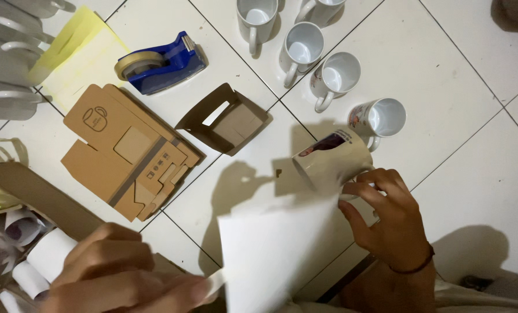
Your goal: The person places a printed mug into a cardboard box, folds the box shut, and then uses a heat press machine to transfer a design onto another mug before peeling off the backing paper.
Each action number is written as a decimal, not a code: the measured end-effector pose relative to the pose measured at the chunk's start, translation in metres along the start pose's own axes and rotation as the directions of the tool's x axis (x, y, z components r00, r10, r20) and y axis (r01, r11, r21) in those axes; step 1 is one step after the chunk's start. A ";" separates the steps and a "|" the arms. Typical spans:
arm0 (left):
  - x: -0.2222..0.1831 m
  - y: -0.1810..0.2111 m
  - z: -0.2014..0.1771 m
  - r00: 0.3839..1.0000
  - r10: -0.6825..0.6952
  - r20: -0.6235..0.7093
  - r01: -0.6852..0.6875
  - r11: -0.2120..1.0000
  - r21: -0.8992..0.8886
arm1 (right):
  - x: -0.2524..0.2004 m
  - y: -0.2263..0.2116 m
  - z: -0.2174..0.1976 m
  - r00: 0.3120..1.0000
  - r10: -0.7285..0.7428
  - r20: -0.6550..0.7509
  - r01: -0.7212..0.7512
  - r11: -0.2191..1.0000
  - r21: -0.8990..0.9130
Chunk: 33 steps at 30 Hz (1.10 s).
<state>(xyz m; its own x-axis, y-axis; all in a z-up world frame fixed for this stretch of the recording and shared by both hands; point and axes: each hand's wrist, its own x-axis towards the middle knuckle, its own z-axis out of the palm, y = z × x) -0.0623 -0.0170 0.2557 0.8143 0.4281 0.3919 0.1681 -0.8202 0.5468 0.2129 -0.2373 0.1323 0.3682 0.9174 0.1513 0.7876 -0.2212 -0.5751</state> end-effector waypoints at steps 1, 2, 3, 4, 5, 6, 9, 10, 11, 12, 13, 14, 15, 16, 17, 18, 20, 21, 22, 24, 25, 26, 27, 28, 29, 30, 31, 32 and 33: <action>0.000 0.007 -0.002 1.000 -0.001 0.000 0.001 1.000 0.002 | 0.000 0.001 0.000 1.000 -0.001 0.000 0.001 1.000 0.002; -0.001 0.015 -0.004 0.989 -0.149 -0.021 0.150 0.988 0.028 | 0.000 0.002 0.000 1.000 0.013 0.004 -0.013 0.999 -0.036; -0.001 0.022 -0.007 0.955 -0.294 -0.044 0.296 0.954 0.050 | 0.000 0.002 0.001 1.000 0.028 0.007 -0.027 0.997 -0.074; -0.003 0.007 -0.008 0.952 -0.302 -0.051 0.304 0.951 0.056 | 0.000 0.005 -0.001 1.000 0.019 0.013 -0.018 0.998 -0.068; -0.005 -0.008 -0.011 0.982 -0.188 -0.023 0.188 0.982 0.017 | -0.001 0.005 -0.002 1.000 0.022 -0.001 -0.022 0.997 -0.071; -0.011 -0.020 -0.018 0.996 -0.088 -0.009 0.088 0.996 -0.006 | 0.004 0.005 -0.001 1.000 0.005 -0.004 -0.005 0.998 -0.060; -0.019 -0.038 0.020 0.912 -0.232 -0.338 0.191 0.970 -0.149 | 0.003 -0.008 -0.002 0.998 0.057 -0.015 -0.058 0.991 -0.119; -0.020 -0.035 0.025 0.893 -0.255 -0.370 0.228 0.967 -0.114 | 0.002 -0.007 0.001 1.000 0.005 0.012 -0.004 0.996 -0.092; -0.020 -0.034 0.029 0.854 -0.422 -0.305 0.338 0.895 -0.291 | 0.002 -0.005 0.006 1.000 -0.007 -0.010 0.006 0.998 -0.064; -0.022 -0.033 0.034 0.794 -0.564 -0.227 0.423 0.781 -0.459 | 0.003 -0.001 0.009 0.999 -0.025 -0.032 0.024 0.999 -0.038; -0.027 -0.037 0.040 0.762 -0.585 -0.278 0.441 0.783 -0.439 | 0.004 -0.003 0.017 0.996 -0.084 -0.008 0.083 0.996 -0.013; -0.031 -0.040 0.045 0.780 -0.587 -0.216 0.455 0.770 -0.448 | 0.007 -0.003 0.023 0.991 -0.118 -0.054 0.120 0.992 0.027; -0.035 -0.044 0.048 0.795 -0.587 -0.154 0.469 0.755 -0.458 | 0.011 -0.005 0.029 0.984 -0.148 -0.100 0.155 0.986 0.069; -0.045 -0.046 0.051 0.752 -0.626 -0.207 0.496 0.743 -0.449 | 0.014 -0.005 0.034 0.976 -0.209 -0.060 0.214 0.972 0.096; -0.054 -0.048 0.052 0.762 -0.637 -0.113 0.495 0.687 -0.531 | 0.017 -0.007 0.039 0.966 -0.254 -0.049 0.257 0.963 0.077; -0.060 -0.053 0.053 0.787 -0.616 -0.022 0.481 0.636 -0.603 | 0.020 -0.007 0.046 0.954 -0.293 -0.060 0.296 0.953 0.056; -0.071 -0.048 0.048 0.716 -0.693 -0.089 0.558 0.643 -0.525 | 0.028 -0.017 0.059 0.950 -0.311 -0.024 0.312 0.943 0.112; -0.075 -0.045 0.045 0.665 -0.739 -0.106 0.628 0.630 -0.457 | 0.031 -0.022 0.064 0.961 -0.276 0.002 0.273 0.952 0.138; -0.087 -0.046 0.039 0.641 -0.755 -0.140 0.636 0.624 -0.455 | 0.033 -0.033 0.067 0.950 -0.312 0.016 0.306 0.939 0.157; -0.106 -0.047 0.029 0.556 -0.736 -0.386 0.701 0.665 -0.259 | 0.038 -0.055 0.073 0.957 -0.285 0.054 0.247 0.898 0.365; -0.121 -0.044 0.016 0.533 -0.739 -0.412 0.711 0.655 -0.256 | 0.042 -0.066 0.075 0.947 -0.316 0.062 0.270 0.885 0.380; -0.135 -0.040 0.005 0.394 -0.821 -0.414 0.818 0.518 -0.249 | 0.043 -0.077 0.076 0.937 -0.344 0.067 0.289 0.868 0.404; -0.150 -0.037 -0.006 0.242 -0.877 -0.414 0.899 0.363 -0.245 | 0.045 -0.088 0.077 0.926 -0.371 0.072 0.308 0.850 0.427; -0.167 -0.034 -0.015 0.227 -0.876 -0.425 0.901 0.354 -0.250 | 0.048 -0.096 0.082 0.919 -0.386 0.078 0.317 0.843 0.435; -0.184 -0.032 -0.025 0.150 -0.867 -0.475 0.930 0.287 -0.230 | 0.052 -0.105 0.087 0.900 -0.421 0.113 0.328 0.825 0.459; -0.201 -0.031 -0.035 0.083 -0.848 -0.523 0.952 0.222 -0.210 | 0.056 -0.114 0.094 0.882 -0.450 0.140 0.335 0.809 0.483; -0.221 -0.034 -0.035 0.076 -0.844 -0.531 0.953 0.219 -0.210 | 0.059 -0.126 0.104 0.878 -0.459 0.139 0.342 0.802 0.490; -0.242 -0.038 -0.035 0.019 -0.827 -0.563 0.964 0.164 -0.210 | 0.063 -0.140 0.115 0.865 -0.482 0.138 0.352 0.780 0.518; -0.263 -0.043 -0.036 -0.038 -0.804 -0.593 0.971 0.110 -0.211 | 0.067 -0.154 0.126 0.853 -0.504 0.136 0.361 0.757 0.544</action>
<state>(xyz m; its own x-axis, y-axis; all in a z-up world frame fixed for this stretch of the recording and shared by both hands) -0.3038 -0.0809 0.1557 -0.4957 0.8684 -0.0162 0.6918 0.4060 0.5971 0.0538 -0.1002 0.1297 -0.1502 0.9389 0.3097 0.4601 0.3436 -0.8187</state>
